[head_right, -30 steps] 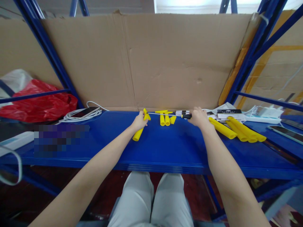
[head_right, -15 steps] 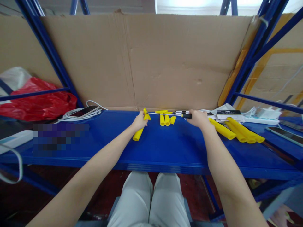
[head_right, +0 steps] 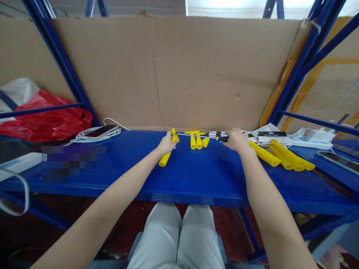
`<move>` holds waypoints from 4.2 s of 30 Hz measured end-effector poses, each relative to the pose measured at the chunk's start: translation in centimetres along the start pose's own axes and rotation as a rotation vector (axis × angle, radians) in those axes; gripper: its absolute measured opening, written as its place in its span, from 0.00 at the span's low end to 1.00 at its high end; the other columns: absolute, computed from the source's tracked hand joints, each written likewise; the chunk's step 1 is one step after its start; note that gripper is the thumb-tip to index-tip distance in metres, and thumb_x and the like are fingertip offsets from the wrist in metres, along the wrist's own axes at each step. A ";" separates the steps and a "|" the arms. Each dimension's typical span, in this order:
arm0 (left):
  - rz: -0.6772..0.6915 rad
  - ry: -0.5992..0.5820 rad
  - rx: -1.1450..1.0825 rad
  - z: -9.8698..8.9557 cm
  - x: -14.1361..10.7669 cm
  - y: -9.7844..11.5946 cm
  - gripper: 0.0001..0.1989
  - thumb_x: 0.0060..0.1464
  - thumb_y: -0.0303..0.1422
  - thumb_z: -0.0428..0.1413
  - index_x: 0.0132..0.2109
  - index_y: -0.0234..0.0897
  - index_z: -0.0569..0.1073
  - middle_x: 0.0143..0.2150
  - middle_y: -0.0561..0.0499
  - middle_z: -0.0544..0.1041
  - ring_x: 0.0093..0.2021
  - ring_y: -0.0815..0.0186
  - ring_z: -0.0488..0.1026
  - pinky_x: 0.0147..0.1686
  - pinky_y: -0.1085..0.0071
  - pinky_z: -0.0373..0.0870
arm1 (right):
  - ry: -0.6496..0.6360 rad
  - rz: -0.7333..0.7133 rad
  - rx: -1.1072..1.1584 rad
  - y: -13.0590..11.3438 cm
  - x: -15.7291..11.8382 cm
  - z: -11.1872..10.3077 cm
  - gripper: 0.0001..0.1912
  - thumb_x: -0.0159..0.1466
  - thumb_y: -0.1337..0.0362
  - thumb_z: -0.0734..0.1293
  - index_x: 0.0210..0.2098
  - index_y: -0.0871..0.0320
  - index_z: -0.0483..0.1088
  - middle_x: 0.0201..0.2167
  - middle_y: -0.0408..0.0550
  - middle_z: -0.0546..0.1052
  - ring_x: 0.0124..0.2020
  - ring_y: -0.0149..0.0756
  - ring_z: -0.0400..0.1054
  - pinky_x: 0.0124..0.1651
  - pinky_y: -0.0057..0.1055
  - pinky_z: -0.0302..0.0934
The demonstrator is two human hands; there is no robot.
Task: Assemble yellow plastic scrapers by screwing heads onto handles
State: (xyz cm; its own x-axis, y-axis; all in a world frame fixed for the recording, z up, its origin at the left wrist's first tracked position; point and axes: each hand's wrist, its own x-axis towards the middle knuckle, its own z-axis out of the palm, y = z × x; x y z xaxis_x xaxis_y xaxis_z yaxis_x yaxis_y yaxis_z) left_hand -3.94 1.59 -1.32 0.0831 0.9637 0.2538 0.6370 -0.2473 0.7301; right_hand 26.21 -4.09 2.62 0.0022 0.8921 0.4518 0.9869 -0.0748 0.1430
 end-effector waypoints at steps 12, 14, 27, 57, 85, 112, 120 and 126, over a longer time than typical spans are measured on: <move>0.020 0.002 0.051 0.2 0.2 -0.3 0.18 0.57 0.28 0.56 0.53 0.38 0.60 0.49 0.40 0.77 0.43 0.60 0.78 0.42 0.66 0.73 | -0.011 0.089 -0.049 -0.6 -0.3 -0.6 0.22 0.58 0.46 0.64 0.41 0.57 0.75 0.37 0.57 0.77 0.41 0.51 0.69 0.43 0.44 0.56; 0.018 0.003 0.053 0.2 0.2 -0.2 0.18 0.57 0.27 0.56 0.53 0.38 0.60 0.49 0.39 0.77 0.42 0.59 0.79 0.42 0.65 0.73 | -0.024 0.110 -0.037 -0.5 -0.2 -0.6 0.24 0.57 0.43 0.64 0.40 0.55 0.74 0.33 0.55 0.77 0.38 0.50 0.70 0.40 0.42 0.57; 0.024 0.000 0.043 0.2 0.4 -0.5 0.20 0.57 0.30 0.57 0.53 0.39 0.59 0.50 0.40 0.76 0.42 0.60 0.79 0.42 0.66 0.73 | -0.035 0.079 -0.003 -0.2 -0.1 -0.9 0.21 0.59 0.56 0.61 0.47 0.60 0.72 0.43 0.60 0.75 0.46 0.53 0.67 0.44 0.45 0.59; -0.016 0.027 0.130 -0.3 0.1 0.0 0.15 0.58 0.26 0.53 0.51 0.37 0.59 0.50 0.37 0.76 0.44 0.59 0.78 0.42 0.64 0.74 | -0.005 -0.073 0.104 0.1 0.1 -0.4 0.17 0.57 0.58 0.63 0.43 0.56 0.75 0.40 0.54 0.77 0.44 0.49 0.70 0.41 0.38 0.61; -0.004 0.012 0.131 -0.6 -0.4 0.4 0.17 0.57 0.25 0.54 0.52 0.37 0.60 0.53 0.37 0.75 0.45 0.59 0.78 0.44 0.63 0.73 | 0.016 0.010 0.057 0.2 0.4 0.6 0.14 0.55 0.52 0.65 0.36 0.54 0.71 0.35 0.53 0.77 0.40 0.49 0.71 0.36 0.38 0.61; -0.001 0.015 0.075 -0.2 0.2 -0.2 0.18 0.57 0.27 0.55 0.52 0.39 0.60 0.52 0.40 0.76 0.43 0.60 0.79 0.43 0.65 0.73 | -0.156 0.038 0.096 -0.6 0.1 -0.7 0.16 0.55 0.60 0.63 0.42 0.57 0.72 0.38 0.55 0.79 0.42 0.50 0.73 0.41 0.39 0.61; 0.001 0.004 0.052 -0.2 0.3 -0.3 0.19 0.56 0.28 0.57 0.52 0.38 0.60 0.50 0.39 0.76 0.43 0.59 0.79 0.44 0.63 0.73 | -0.085 0.031 0.053 -0.4 0.1 -0.4 0.15 0.55 0.57 0.66 0.41 0.56 0.71 0.40 0.56 0.79 0.43 0.52 0.72 0.41 0.41 0.61; -0.003 0.018 0.066 -0.1 0.3 -0.3 0.18 0.57 0.28 0.56 0.53 0.39 0.60 0.51 0.40 0.76 0.44 0.59 0.78 0.44 0.64 0.73 | -0.073 0.050 0.054 -0.3 0.2 -0.1 0.19 0.55 0.57 0.66 0.44 0.58 0.69 0.36 0.56 0.79 0.38 0.49 0.73 0.36 0.36 0.61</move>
State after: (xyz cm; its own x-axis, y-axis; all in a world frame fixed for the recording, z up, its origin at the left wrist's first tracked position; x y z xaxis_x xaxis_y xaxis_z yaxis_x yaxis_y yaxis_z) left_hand -4.19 1.97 -1.44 0.0678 0.9621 0.2641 0.6861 -0.2371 0.6878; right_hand 25.89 -3.90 2.75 0.0611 0.9180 0.3918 0.9925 -0.0975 0.0736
